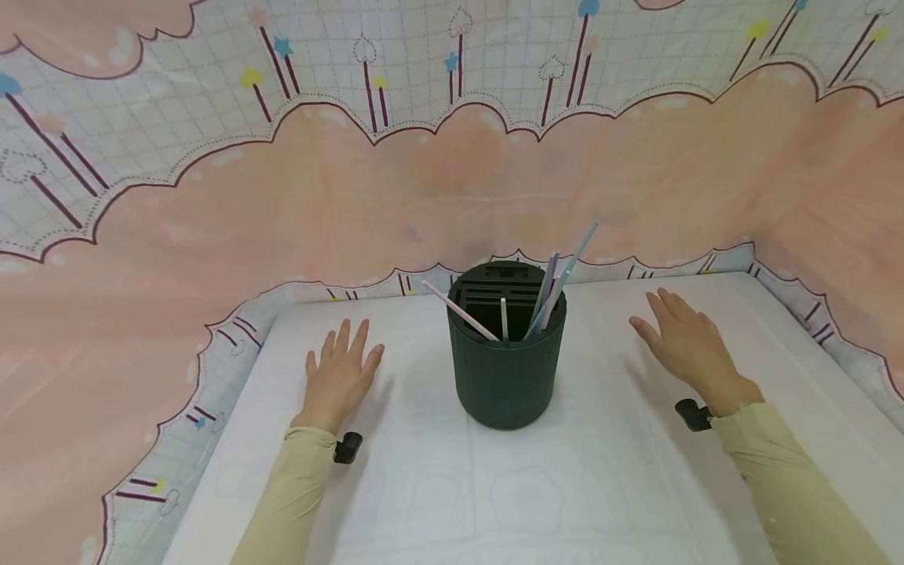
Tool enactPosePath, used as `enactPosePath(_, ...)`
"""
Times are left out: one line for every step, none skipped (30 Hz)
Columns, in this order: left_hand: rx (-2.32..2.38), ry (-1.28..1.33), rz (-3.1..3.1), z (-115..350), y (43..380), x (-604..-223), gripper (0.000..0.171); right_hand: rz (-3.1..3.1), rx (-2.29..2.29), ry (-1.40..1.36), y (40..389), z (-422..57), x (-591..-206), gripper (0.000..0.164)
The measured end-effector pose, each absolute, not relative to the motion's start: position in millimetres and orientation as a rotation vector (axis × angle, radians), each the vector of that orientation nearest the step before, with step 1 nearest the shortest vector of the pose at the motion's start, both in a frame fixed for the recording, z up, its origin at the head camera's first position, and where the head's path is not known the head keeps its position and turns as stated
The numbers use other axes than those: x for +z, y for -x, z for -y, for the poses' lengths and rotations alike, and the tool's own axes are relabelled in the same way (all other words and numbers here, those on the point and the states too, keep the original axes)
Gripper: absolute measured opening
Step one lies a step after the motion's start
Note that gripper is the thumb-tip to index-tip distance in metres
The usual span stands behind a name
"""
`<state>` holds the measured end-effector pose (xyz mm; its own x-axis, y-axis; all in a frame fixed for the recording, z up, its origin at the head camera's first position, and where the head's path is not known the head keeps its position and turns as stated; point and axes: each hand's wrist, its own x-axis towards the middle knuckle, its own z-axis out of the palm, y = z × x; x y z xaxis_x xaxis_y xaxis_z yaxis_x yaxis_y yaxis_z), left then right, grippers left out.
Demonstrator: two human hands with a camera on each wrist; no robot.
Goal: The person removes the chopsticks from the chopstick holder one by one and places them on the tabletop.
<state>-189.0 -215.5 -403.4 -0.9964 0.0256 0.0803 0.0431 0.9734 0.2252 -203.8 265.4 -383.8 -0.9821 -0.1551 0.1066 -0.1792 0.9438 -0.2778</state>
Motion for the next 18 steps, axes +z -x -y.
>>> enactPosePath(-0.355, 0.065, 3.032, 214.3, 188.8, -403.8, 0.065, 2.988, 0.491, -0.26, 202.6, -263.4, -382.7, 0.071)
enactPosePath(-0.37, 0.078, 3.026, 212.7, 188.4, -404.0, 0.064, 2.955, 0.55, -0.255, 200.6, -260.9, -381.1, 0.068)
enactPosePath(-0.388, 0.096, 3.021, 210.7, 187.8, -404.1, 0.063, 2.92, 0.61, -0.25, 198.3, -258.1, -379.6, 0.064)
enactPosePath(-0.409, 0.117, 3.019, 208.5, 187.5, -403.2, 0.06, 2.873, 0.679, -0.25, 195.9, -255.1, -378.4, 0.059)
enactPosePath(-0.436, 0.135, 3.02, 206.1, 186.7, -402.2, 0.057, 2.823, 0.751, -0.25, 193.0, -251.6, -377.0, 0.053)
enactPosePath(-0.465, 0.154, 3.018, 203.3, 185.6, -401.0, 0.053, 2.773, 0.821, -0.253, 189.9, -247.9, -375.6, 0.047)
enactPosePath(-0.499, 0.173, 3.017, 200.0, 183.9, -399.5, 0.049, 2.727, 0.871, -0.246, 186.4, -243.5, -374.5, 0.04)
enactPosePath(-0.539, 0.184, 3.015, 196.3, 182.1, -397.9, 0.045, 2.678, 0.906, -0.254, 183.5, -238.8, -373.4, 0.035)
enactPosePath(-0.573, 0.198, 3.003, 192.2, 180.0, -396.2, 0.041, 2.63, 0.938, -0.27, 181.0, -234.0, -372.5, 0.03)
enactPosePath(-0.605, 0.206, 2.98, 187.5, 178.1, -394.8, 0.037, 2.579, 0.973, -0.284, 178.5, -228.8, -371.3, 0.027)
enactPosePath(-0.637, 0.219, 2.948, 181.9, 176.3, -393.0, 0.034, 2.533, 1.013, -0.291, 176.3, -223.1, -369.2, 0.024)
enactPosePath(-0.657, 0.242, 2.908, 175.7, 174.9, -391.6, 0.032, 2.482, 1.05, -0.302, 174.4, -217.3, -367.2, 0.022)
enactPosePath(-0.681, 0.268, 2.863, 168.8, 173.6, -390.2, 0.032, 2.43, 1.082, -0.311, 172.2, -211.1, -364.9, 0.021)
enactPosePath(-0.704, 0.291, 2.817, 161.7, 172.5, -389.1, 0.032, 2.375, 1.114, -0.33, 170.1, -204.9, -362.4, 0.019)
enactPosePath(-0.73, 0.311, 2.771, 154.2, 171.4, -388.0, 0.034, 2.321, 1.137, -0.341, 167.6, -198.6, -360.1, 0.018)
enactPosePath(-0.771, 0.33, 2.717, 147.0, 170.2, -387.2, 0.037, 2.268, 1.155, -0.35, 165.0, -191.9, -357.3, 0.016)
enactPosePath(-0.827, 0.345, 2.665, 140.1, 168.8, -385.9, 0.039, 2.223, 1.164, -0.361, 162.4, -185.1, -354.7, 0.015)
enactPosePath(-0.884, 0.356, 2.615, 133.7, 167.6, -384.6, 0.04, 2.182, 1.171, -0.366, 159.6, -178.3, -352.3, 0.015)
